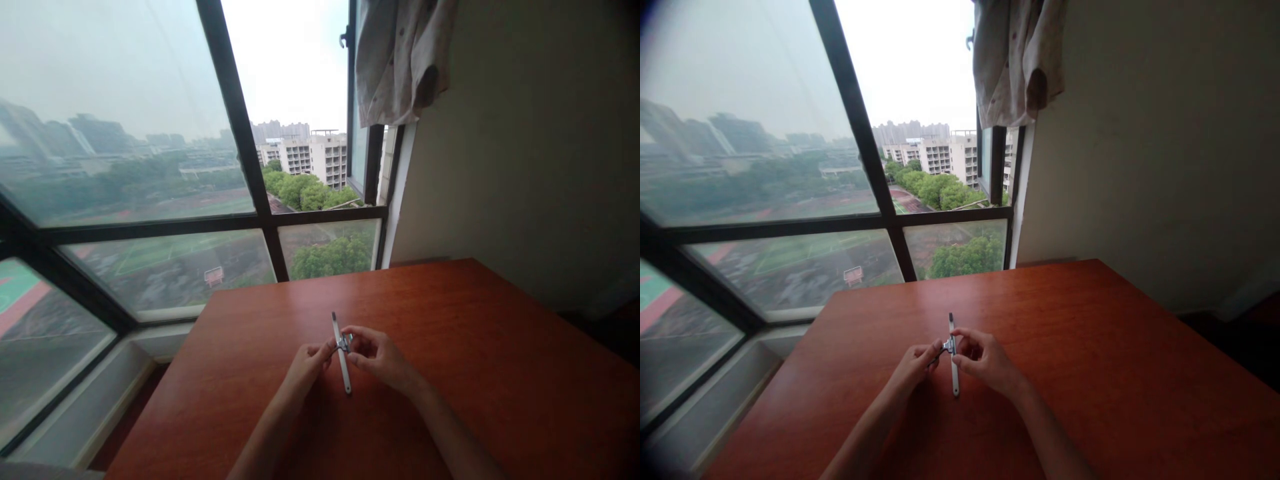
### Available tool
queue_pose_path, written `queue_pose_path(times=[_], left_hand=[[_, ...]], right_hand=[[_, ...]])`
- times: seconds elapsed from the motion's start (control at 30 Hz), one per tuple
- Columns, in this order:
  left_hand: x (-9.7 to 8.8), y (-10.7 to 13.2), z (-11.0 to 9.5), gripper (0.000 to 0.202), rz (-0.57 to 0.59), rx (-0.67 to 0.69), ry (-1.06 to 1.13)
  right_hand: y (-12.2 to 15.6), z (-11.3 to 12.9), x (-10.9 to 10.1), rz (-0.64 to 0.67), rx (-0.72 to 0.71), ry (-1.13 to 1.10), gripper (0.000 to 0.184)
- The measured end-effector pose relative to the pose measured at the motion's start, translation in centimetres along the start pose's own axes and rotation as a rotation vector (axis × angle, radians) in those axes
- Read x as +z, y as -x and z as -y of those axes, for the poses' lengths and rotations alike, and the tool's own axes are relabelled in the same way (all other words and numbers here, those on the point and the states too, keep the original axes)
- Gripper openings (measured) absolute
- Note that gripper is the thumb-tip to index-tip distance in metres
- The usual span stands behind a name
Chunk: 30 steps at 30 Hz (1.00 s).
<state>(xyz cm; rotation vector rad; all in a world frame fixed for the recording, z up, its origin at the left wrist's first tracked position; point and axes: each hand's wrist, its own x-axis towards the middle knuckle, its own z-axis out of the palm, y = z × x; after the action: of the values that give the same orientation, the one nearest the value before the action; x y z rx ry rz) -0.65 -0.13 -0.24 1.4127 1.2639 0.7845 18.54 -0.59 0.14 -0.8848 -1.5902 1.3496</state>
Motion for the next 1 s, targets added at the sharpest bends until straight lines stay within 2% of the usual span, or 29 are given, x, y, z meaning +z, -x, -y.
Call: queue_pose_path(times=[0.33, 0.5, 0.6, 0.73, 0.9, 1.0], left_hand=[[-0.1, 0.1, -0.6, 0.069, -0.052, 0.006, 0.042], [-0.3, 0.0, -0.4, 0.066, -0.021, -0.041, 0.171], [-0.5, 0.0, -0.3, 0.06, -0.081, -0.056, 0.257], [-0.7, 0.2, -0.8, 0.054, -0.16, -0.059, 0.33], [-0.7, 0.4, -1.4, 0.052, -0.217, -0.045, 0.356], [-0.7, 0.3, -1.3, 0.053, -0.218, -0.034, 0.358]], right_hand=[[-0.1, 0.0, 0.2, -0.003, 0.004, -0.015, 0.043], [-0.4, -0.3, -1.2, -0.092, -0.007, 0.081, 0.043], [-0.3, -0.3, -3.4, -0.17, 0.02, 0.256, 0.042], [0.8, -0.1, -7.9, -0.19, 0.087, 0.592, 0.038], [2.5, 0.4, -13.8, -0.075, 0.292, 0.966, 0.034], [2.9, 0.9, -16.1, -0.006, 0.409, 1.176, 0.031]])
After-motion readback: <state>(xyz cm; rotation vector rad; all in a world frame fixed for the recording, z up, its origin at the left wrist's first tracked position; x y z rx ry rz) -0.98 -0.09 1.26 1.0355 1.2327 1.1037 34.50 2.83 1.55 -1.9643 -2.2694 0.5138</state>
